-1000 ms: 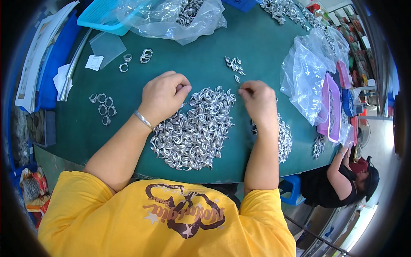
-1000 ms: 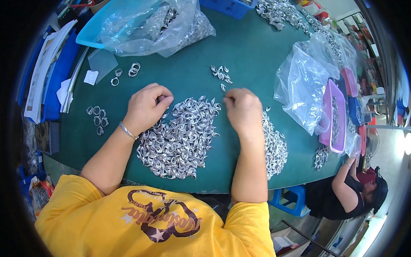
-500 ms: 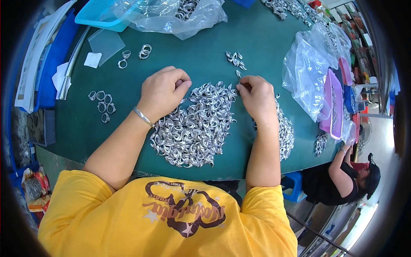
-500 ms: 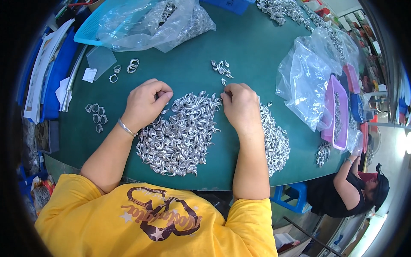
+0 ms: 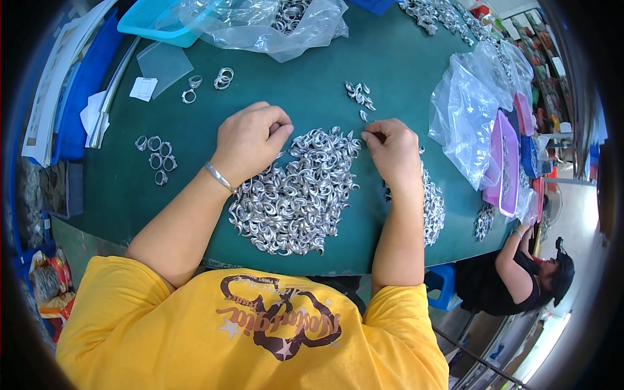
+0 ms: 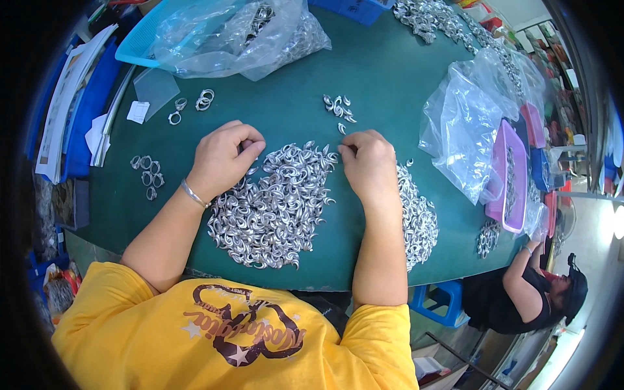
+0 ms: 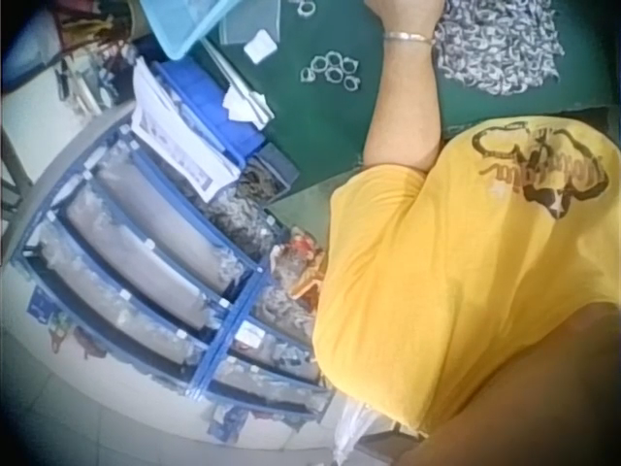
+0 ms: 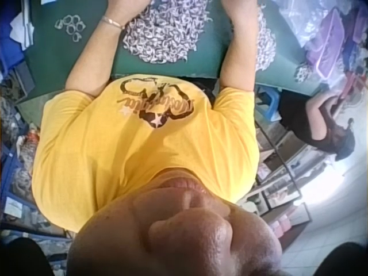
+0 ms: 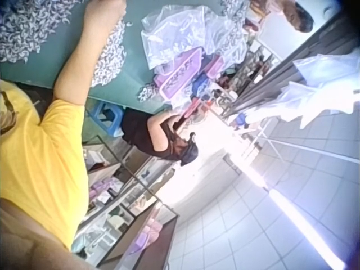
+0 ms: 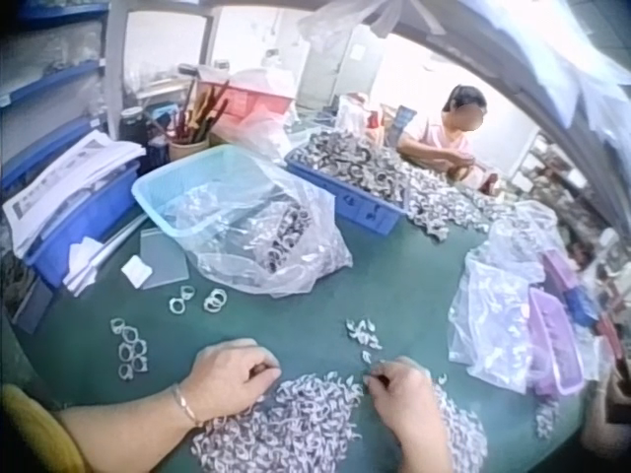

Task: The person sorts through a pile of small metal rings and parts, placing them into plastic bags.

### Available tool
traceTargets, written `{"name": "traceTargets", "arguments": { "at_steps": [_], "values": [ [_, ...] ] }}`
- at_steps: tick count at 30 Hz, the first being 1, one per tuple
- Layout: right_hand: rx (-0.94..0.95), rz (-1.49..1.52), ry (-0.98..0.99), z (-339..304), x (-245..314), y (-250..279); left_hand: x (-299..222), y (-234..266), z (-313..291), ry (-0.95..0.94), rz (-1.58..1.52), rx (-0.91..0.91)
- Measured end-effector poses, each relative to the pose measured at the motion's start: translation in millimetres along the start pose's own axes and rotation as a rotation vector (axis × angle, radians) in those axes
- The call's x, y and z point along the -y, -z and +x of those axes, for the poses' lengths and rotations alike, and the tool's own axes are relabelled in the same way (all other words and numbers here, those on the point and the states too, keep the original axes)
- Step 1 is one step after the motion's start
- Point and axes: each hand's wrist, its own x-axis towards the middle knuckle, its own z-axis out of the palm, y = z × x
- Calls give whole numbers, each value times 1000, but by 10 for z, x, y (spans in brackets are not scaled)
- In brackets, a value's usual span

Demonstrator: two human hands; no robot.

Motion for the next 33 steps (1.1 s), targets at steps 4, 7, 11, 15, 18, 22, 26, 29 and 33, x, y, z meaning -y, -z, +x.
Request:
{"name": "traceTargets", "arguments": {
  "at_steps": [4,7,11,15,18,22,26,29,33],
  "values": [
    [-204,7,69,46,-171,53,-11,2,0,-4,2,2],
    [-218,-22,51,75,-250,64,0,-30,3,-28,4,-9],
    [-57,-35,62,91,-180,-29,12,-7,1,-7,6,2],
    [-109,29,-30,71,-261,41,9,-18,-3,-20,-6,-12],
    [-160,-8,-64,53,-248,90,18,-25,4,-29,-4,-16],
    [-52,-55,52,48,-226,-18,-10,-21,2,-21,2,3],
    [-42,-58,-66,63,-256,235,-8,-20,13,1,2,-7],
    [6,-60,-244,-55,-408,639,-12,-23,6,10,-2,-3],
    [-32,-84,-194,-176,-437,754,3,-17,9,2,7,-2]
  ]
}}
